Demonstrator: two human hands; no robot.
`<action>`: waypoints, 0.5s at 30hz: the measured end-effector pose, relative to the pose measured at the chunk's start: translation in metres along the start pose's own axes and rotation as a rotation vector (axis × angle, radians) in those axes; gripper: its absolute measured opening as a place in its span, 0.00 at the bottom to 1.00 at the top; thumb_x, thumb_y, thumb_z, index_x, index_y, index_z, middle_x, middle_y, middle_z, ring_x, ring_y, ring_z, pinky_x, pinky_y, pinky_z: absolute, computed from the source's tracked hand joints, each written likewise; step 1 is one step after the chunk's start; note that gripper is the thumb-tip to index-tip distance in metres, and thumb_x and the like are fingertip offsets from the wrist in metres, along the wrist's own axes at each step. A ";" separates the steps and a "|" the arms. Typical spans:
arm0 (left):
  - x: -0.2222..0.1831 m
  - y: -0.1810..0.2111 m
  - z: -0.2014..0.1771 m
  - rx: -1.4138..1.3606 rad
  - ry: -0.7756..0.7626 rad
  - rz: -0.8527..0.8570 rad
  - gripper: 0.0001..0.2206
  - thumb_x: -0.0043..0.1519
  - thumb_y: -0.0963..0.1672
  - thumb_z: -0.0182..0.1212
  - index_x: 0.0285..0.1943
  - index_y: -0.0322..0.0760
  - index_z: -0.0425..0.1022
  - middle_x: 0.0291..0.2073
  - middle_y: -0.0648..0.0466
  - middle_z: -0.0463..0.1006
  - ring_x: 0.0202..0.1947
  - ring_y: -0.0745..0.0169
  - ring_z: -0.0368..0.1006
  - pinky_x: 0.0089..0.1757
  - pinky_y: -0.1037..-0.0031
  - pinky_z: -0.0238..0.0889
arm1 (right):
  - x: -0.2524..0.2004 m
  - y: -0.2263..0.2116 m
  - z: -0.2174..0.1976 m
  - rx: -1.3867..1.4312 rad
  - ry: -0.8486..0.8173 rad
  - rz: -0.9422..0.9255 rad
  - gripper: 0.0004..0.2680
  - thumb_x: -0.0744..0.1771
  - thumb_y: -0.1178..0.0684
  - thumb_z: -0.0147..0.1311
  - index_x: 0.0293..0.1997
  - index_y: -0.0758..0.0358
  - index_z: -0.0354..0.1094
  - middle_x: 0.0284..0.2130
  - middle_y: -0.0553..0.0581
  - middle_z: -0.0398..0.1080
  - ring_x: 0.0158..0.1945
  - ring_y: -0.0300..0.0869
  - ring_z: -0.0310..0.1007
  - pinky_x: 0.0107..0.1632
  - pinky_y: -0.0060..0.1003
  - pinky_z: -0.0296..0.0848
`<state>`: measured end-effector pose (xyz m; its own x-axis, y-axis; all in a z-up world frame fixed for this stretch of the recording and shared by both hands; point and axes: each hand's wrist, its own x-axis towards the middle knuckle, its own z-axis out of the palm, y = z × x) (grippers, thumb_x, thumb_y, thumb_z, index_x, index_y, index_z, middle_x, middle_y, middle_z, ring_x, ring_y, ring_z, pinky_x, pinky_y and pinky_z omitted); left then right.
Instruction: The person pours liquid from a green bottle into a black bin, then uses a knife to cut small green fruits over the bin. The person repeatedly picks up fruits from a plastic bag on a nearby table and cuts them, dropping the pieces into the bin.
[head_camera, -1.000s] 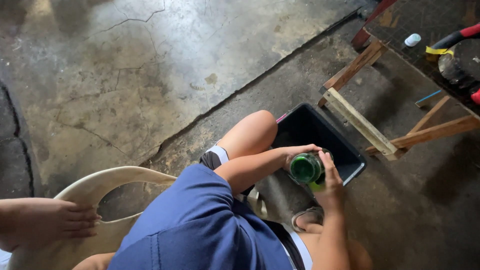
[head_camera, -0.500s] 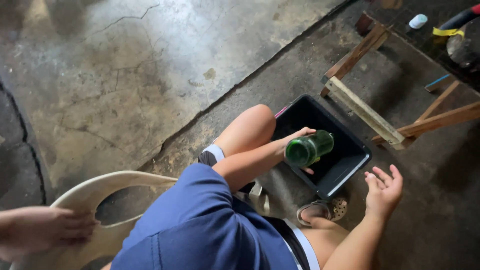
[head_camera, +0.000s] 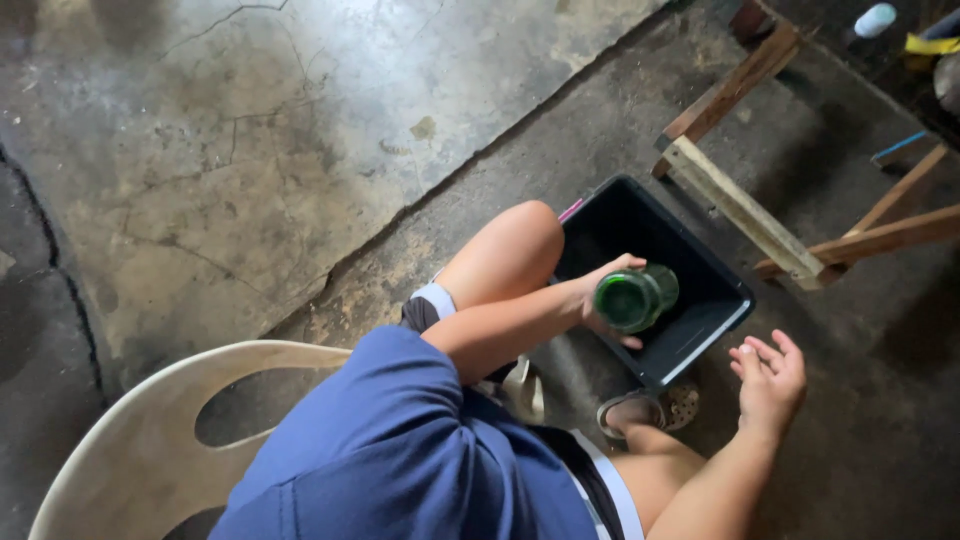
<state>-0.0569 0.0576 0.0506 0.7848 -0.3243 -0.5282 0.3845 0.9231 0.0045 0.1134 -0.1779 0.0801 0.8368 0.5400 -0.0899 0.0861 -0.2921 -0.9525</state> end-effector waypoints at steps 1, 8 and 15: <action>0.000 0.002 0.001 0.002 -0.002 0.000 0.23 0.54 0.60 0.63 0.39 0.43 0.78 0.33 0.48 0.81 0.36 0.50 0.79 0.44 0.36 0.71 | 0.003 0.000 0.000 -0.001 0.001 -0.002 0.17 0.69 0.62 0.52 0.67 0.73 0.56 0.50 0.72 0.71 0.41 0.47 0.76 0.42 0.37 0.77; -0.006 0.002 -0.002 0.036 -0.044 0.025 0.28 0.52 0.60 0.64 0.53 0.42 0.73 0.42 0.43 0.77 0.41 0.45 0.77 0.42 0.37 0.73 | 0.014 0.016 -0.002 -0.009 0.034 0.052 0.17 0.70 0.61 0.52 0.66 0.71 0.58 0.49 0.69 0.71 0.41 0.45 0.77 0.43 0.36 0.78; 0.004 0.015 0.011 0.242 0.277 0.427 0.19 0.48 0.55 0.76 0.36 0.40 0.82 0.30 0.43 0.82 0.29 0.52 0.79 0.37 0.61 0.75 | 0.013 0.050 -0.014 0.107 0.120 0.018 0.18 0.70 0.63 0.56 0.68 0.71 0.57 0.48 0.74 0.69 0.46 0.61 0.77 0.48 0.55 0.78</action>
<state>-0.0427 0.0676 0.0583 0.7509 0.1644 -0.6397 0.1865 0.8764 0.4441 0.1358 -0.1964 0.0355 0.8969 0.4353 -0.0777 0.0180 -0.2115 -0.9772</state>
